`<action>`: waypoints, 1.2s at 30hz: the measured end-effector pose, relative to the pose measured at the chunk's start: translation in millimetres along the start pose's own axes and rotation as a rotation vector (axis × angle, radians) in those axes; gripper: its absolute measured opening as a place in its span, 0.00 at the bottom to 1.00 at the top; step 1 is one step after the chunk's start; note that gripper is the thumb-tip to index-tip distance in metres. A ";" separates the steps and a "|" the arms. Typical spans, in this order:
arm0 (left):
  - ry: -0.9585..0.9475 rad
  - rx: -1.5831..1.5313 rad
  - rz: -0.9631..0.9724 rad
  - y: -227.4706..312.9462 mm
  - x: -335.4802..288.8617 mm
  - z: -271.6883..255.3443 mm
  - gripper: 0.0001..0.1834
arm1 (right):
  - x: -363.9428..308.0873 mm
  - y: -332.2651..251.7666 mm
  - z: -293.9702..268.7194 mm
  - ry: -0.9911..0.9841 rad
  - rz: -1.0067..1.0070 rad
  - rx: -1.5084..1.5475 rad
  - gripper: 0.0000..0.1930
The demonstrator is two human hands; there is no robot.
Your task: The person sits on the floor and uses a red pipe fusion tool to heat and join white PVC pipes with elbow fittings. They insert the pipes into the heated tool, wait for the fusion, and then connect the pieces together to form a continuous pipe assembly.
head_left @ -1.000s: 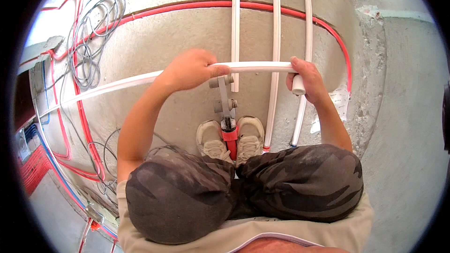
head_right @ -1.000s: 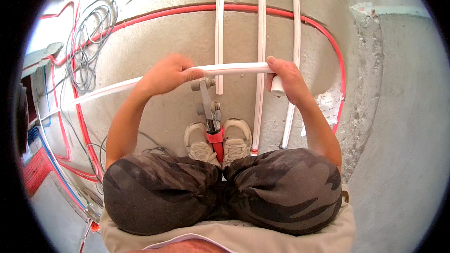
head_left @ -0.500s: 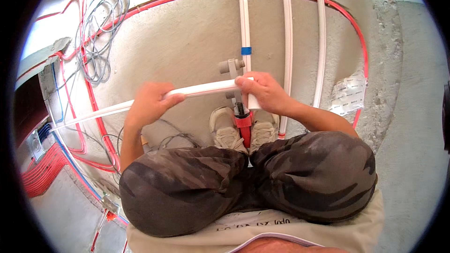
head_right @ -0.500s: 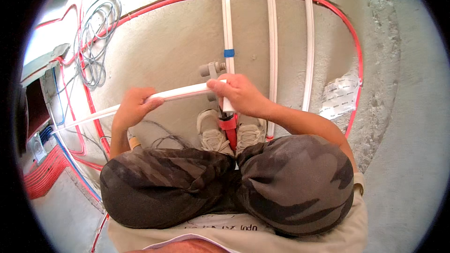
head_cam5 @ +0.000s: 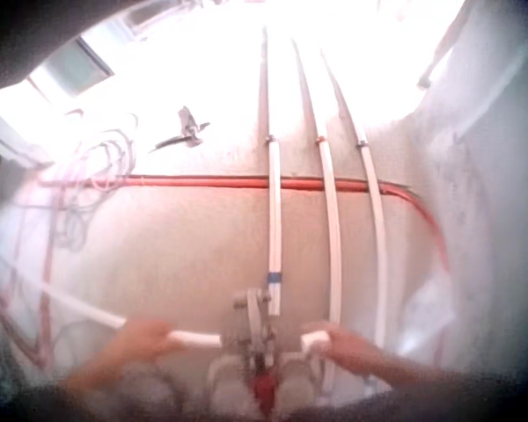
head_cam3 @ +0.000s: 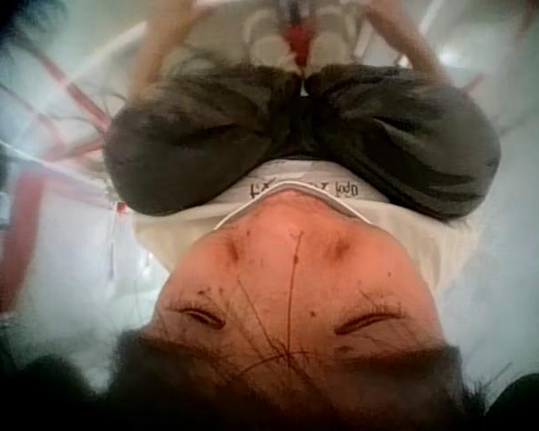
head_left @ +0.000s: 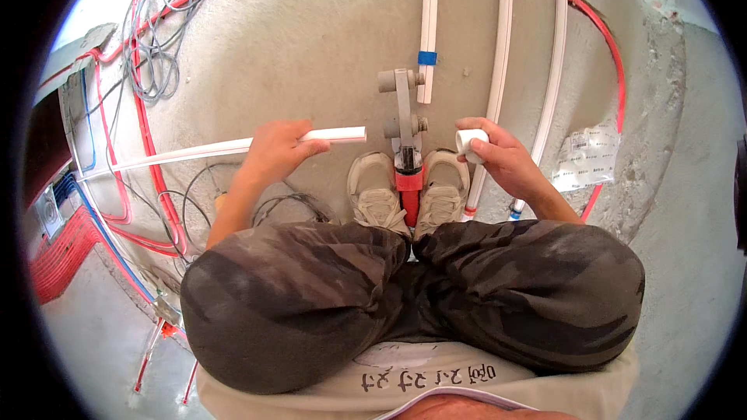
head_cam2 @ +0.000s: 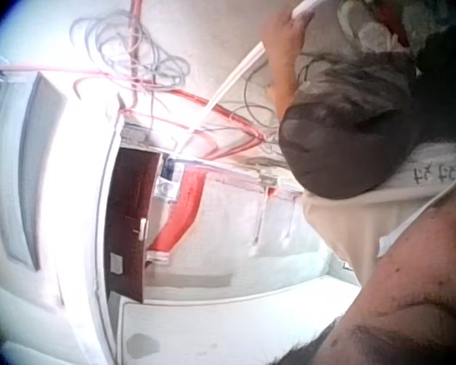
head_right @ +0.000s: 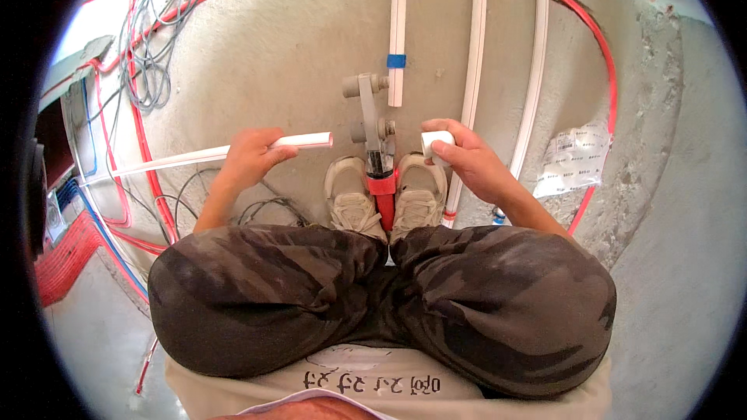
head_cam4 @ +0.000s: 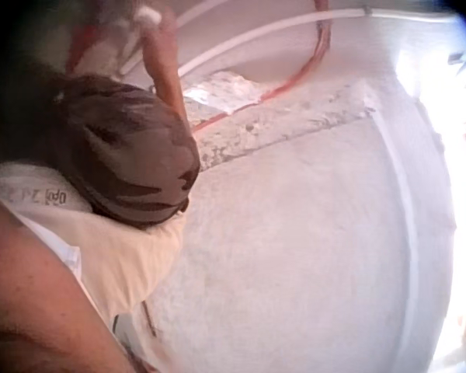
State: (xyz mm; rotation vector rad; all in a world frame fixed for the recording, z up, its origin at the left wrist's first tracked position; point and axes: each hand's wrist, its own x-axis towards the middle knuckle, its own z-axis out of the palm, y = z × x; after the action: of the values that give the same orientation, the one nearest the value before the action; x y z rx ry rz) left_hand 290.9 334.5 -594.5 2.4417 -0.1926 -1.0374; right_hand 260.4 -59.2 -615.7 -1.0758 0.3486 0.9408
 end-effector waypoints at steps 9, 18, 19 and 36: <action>0.041 0.157 0.038 -22.3 17.8 35.8 0.32 | 24.4 19.5 -11.1 0.011 0.119 -0.134 0.19; 0.042 0.138 0.093 -15.2 25.8 44.7 0.32 | 36.4 13.2 -0.8 0.072 -0.081 -0.047 0.21; 0.029 0.153 0.079 -13.8 26.6 44.1 0.32 | 37.3 15.0 -0.3 0.083 -0.100 -0.084 0.21; 0.028 0.138 0.093 -5.3 34.4 44.9 0.31 | 82.0 13.7 -26.2 -0.235 0.223 -0.244 0.17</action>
State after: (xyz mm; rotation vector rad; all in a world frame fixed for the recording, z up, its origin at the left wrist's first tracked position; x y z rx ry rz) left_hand 283.0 311.9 -646.0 2.5417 -0.3757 -0.9783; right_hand 302.1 -40.4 -690.0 -1.1482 0.1628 1.3217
